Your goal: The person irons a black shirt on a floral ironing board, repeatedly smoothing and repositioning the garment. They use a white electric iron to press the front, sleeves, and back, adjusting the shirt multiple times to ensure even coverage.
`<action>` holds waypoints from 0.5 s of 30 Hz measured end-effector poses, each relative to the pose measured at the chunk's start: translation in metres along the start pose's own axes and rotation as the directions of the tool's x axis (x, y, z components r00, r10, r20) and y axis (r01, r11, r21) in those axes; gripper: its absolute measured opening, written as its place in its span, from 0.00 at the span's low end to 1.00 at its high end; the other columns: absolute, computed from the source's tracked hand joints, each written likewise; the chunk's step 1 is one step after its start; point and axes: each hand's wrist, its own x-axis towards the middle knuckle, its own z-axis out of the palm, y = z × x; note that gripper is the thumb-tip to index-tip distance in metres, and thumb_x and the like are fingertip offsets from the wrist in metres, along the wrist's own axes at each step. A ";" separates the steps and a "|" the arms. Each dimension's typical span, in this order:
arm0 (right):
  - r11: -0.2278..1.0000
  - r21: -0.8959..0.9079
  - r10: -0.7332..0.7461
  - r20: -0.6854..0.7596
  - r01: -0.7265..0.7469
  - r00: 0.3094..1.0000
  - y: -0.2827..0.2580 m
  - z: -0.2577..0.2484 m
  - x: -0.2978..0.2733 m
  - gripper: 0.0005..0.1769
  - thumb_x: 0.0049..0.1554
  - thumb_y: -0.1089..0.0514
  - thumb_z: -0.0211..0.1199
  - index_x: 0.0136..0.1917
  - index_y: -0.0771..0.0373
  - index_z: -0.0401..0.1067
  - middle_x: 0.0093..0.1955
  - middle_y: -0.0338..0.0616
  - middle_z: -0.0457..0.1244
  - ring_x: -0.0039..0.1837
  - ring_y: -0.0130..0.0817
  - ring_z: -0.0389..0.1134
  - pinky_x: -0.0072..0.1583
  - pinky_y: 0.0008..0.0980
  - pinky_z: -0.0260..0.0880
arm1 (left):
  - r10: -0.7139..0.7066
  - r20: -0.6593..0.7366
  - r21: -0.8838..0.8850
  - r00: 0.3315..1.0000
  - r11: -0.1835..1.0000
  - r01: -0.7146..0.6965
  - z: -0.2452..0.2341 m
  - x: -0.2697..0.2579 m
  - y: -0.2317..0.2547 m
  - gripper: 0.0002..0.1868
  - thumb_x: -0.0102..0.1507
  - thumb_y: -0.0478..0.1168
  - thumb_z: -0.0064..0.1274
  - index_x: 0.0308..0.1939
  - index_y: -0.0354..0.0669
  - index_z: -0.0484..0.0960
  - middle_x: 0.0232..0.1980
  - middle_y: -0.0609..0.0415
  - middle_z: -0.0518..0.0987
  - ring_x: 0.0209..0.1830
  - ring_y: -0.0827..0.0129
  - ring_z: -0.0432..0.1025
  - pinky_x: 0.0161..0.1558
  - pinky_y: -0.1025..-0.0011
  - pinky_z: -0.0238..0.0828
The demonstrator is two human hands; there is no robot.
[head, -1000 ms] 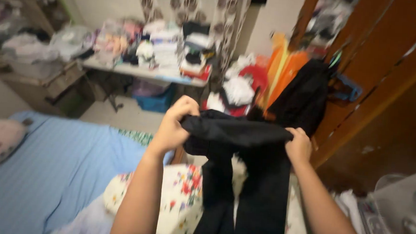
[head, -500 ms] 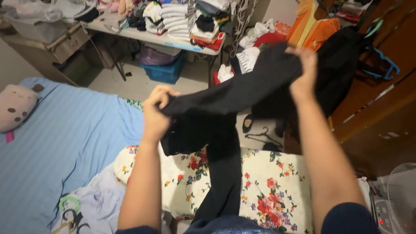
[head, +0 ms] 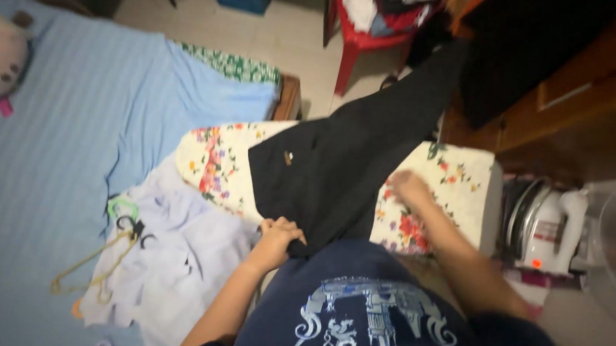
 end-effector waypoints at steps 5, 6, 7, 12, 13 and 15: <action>0.997 0.067 -0.049 0.081 0.043 0.995 -0.067 0.067 -0.123 0.33 0.55 0.49 0.72 0.63 0.75 0.67 0.54 0.63 0.67 0.55 0.51 0.69 0.58 0.43 0.69 | -0.019 0.049 -0.060 0.999 0.998 0.022 -0.011 -0.008 0.014 0.24 0.39 0.26 0.58 0.36 0.56 0.86 0.37 0.59 0.76 0.47 0.61 0.69 0.52 0.60 0.53; 0.939 0.221 -0.295 0.117 0.265 0.948 -0.061 0.076 -0.130 0.44 0.49 0.52 0.77 0.69 0.77 0.60 0.64 0.60 0.64 0.66 0.49 0.65 0.65 0.40 0.63 | -0.026 0.058 -0.058 0.998 0.998 0.029 -0.016 -0.009 0.016 0.26 0.38 0.26 0.58 0.36 0.56 0.87 0.36 0.60 0.75 0.47 0.61 0.69 0.51 0.60 0.53; 0.942 0.218 -0.286 0.120 0.256 0.951 -0.063 0.073 -0.131 0.44 0.49 0.52 0.77 0.69 0.77 0.60 0.64 0.60 0.64 0.66 0.49 0.65 0.65 0.40 0.63 | -0.028 0.065 -0.065 0.998 0.997 0.032 -0.014 -0.014 0.012 0.26 0.38 0.26 0.58 0.36 0.56 0.87 0.36 0.60 0.75 0.47 0.61 0.69 0.51 0.60 0.53; 0.981 0.173 -0.024 0.571 -0.092 0.821 -0.053 0.037 -0.084 0.45 0.42 0.56 0.79 0.69 0.70 0.64 0.68 0.53 0.65 0.69 0.44 0.65 0.68 0.37 0.63 | -0.119 -0.004 -0.067 0.993 0.991 0.118 -0.005 -0.027 -0.011 0.13 0.53 0.27 0.56 0.34 0.54 0.83 0.36 0.63 0.77 0.46 0.66 0.71 0.50 0.62 0.55; 0.981 0.173 -0.025 0.568 -0.090 0.823 -0.041 0.023 -0.052 0.45 0.42 0.56 0.79 0.69 0.70 0.64 0.68 0.53 0.65 0.69 0.44 0.65 0.68 0.37 0.63 | -0.115 -0.006 -0.067 0.993 0.991 0.115 -0.010 -0.027 -0.009 0.13 0.53 0.27 0.56 0.34 0.54 0.83 0.36 0.63 0.77 0.46 0.66 0.71 0.50 0.62 0.55; 0.995 -0.058 -0.061 0.301 0.082 0.952 -0.020 -0.008 0.014 0.26 0.49 0.56 0.66 0.61 0.64 0.77 0.57 0.57 0.74 0.61 0.46 0.75 0.64 0.40 0.72 | -0.131 -0.111 -0.261 0.985 0.960 0.098 -0.020 -0.025 -0.005 0.14 0.53 0.27 0.56 0.37 0.51 0.82 0.36 0.60 0.76 0.44 0.63 0.71 0.50 0.61 0.54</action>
